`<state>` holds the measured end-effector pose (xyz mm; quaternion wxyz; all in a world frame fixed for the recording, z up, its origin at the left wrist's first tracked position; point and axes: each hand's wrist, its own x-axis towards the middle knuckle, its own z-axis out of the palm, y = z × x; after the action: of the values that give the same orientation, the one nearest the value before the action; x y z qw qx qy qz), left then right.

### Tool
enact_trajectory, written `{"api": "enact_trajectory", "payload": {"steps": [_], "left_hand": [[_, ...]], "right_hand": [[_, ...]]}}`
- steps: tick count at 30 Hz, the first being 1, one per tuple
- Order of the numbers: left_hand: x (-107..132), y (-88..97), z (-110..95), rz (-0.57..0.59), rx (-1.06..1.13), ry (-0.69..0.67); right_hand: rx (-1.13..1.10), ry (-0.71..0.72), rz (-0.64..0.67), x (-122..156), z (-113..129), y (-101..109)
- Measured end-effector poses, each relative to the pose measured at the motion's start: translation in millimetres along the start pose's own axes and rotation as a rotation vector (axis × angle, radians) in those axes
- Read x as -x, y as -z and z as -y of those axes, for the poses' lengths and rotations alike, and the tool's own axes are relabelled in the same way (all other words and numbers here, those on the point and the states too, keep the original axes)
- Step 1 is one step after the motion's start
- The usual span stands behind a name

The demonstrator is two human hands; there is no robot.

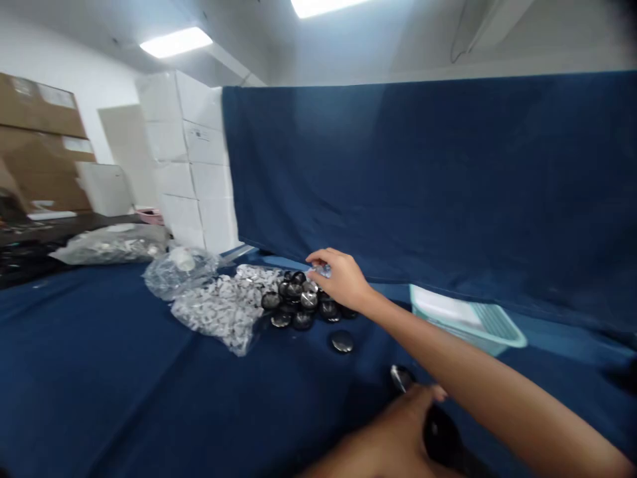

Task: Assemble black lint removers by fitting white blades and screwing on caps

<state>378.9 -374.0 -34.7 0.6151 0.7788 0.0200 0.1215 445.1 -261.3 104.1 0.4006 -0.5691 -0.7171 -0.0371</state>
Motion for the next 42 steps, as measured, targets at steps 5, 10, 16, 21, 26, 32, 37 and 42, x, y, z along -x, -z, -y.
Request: {"api": "enact_trajectory", "payload": {"steps": [5, 10, 16, 21, 26, 32, 37, 42], "left_hand": [[-6.9, -1.6, 10.5, -0.192, -0.12, 0.087], [-17.5, -2.5, 18.1, -0.268, 0.121, 0.154], [-19.9, -0.1, 18.7, -0.24, 0.196, 0.14], [-15.7, 0.9, 15.8, -0.225, 0.174, 0.123], [-14.2, 1.9, 14.4, -0.194, 0.166, 0.113], [-16.1, 0.0, 10.1, -0.173, 0.186, 0.091], [-15.8, -2.2, 4.2, -0.181, 0.183, 0.093], [-14.4, -2.8, 0.7, -0.191, 0.182, 0.103]], "right_hand": [[-0.181, -0.201, -0.062, 113.1, -22.0, 80.8], [-0.393, -0.405, 0.008, 193.9, -45.5, 118.9], [-0.463, -0.634, 0.132, 224.4, -46.5, 119.6], [-0.434, -0.763, 0.222, 221.4, -48.5, 110.5], [-0.382, -0.824, 0.315, 216.9, -50.7, 105.9], [-0.392, -0.797, 0.291, 219.9, -46.5, 115.9], [-0.37, -0.778, 0.212, 237.7, -43.1, 120.5], [-0.265, -0.719, 0.095, 249.9, -45.1, 113.4]]}}
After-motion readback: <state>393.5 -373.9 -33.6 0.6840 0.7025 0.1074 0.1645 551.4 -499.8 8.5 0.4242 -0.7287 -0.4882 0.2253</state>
